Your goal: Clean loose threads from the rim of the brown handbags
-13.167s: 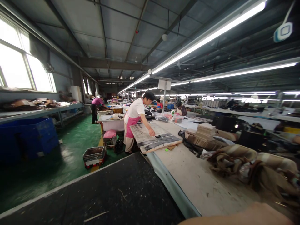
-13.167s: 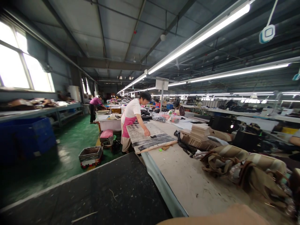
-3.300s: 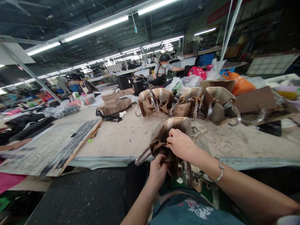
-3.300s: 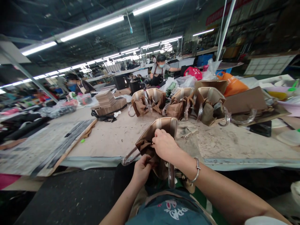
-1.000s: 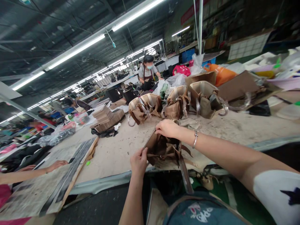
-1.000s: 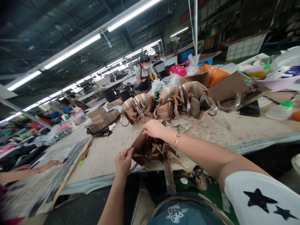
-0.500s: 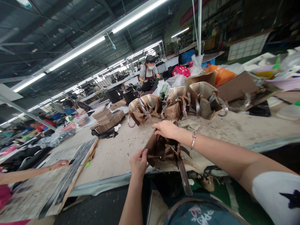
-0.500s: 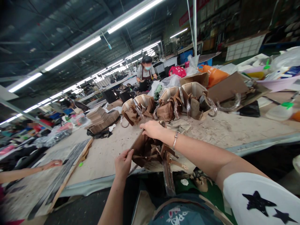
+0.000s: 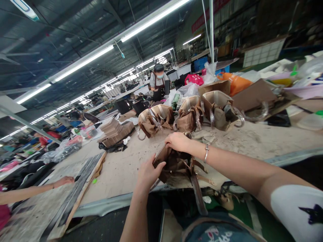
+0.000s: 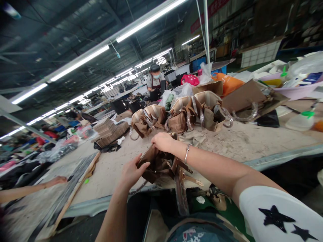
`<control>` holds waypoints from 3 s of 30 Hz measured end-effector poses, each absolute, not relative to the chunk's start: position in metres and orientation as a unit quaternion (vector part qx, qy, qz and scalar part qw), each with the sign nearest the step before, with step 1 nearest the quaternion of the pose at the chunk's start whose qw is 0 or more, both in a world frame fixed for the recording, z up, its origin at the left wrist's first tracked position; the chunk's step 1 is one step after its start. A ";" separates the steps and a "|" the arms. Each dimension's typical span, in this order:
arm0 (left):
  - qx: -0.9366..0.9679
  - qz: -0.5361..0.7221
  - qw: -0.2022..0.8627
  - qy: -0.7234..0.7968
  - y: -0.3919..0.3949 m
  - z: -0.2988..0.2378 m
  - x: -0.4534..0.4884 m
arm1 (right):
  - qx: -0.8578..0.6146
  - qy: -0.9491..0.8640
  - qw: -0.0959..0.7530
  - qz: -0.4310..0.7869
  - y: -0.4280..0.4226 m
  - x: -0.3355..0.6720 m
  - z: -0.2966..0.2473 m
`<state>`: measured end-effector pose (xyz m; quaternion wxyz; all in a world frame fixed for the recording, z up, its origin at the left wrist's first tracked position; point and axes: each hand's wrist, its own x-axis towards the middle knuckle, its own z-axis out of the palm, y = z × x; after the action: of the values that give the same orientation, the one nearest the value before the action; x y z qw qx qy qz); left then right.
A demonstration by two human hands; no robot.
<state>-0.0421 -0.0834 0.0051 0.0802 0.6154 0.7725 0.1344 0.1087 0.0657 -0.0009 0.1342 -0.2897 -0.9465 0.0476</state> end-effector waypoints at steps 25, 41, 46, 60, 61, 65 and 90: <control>0.624 0.007 -0.021 0.781 -0.029 0.005 -0.024 | -0.412 -0.904 0.104 0.050 0.082 0.125 0.010; 0.666 0.060 0.037 0.742 -0.002 0.018 -0.009 | -0.409 -0.905 0.108 0.042 0.081 0.124 0.009; 0.653 0.045 0.017 0.756 0.010 0.009 -0.007 | -0.411 -0.905 0.099 0.053 0.081 0.125 0.012; 0.657 0.086 0.042 0.747 0.008 0.008 -0.003 | -0.411 -0.845 0.316 0.131 0.024 0.184 -0.011; 0.660 0.090 0.046 0.744 0.008 0.008 -0.003 | -0.410 -0.832 0.349 0.133 0.015 0.191 -0.017; 0.663 0.076 0.021 0.745 0.013 0.006 -0.002 | -0.408 -0.798 0.413 0.161 -0.022 0.208 -0.040; 0.617 -0.002 0.048 0.785 0.001 0.030 -0.003 | -0.450 -0.818 0.328 0.146 -0.061 0.194 -0.083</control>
<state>-0.0026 0.0011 0.0297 0.0480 0.6172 0.7854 -0.0018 0.1944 -0.0612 -0.0829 0.3275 -0.4502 -0.8178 0.1457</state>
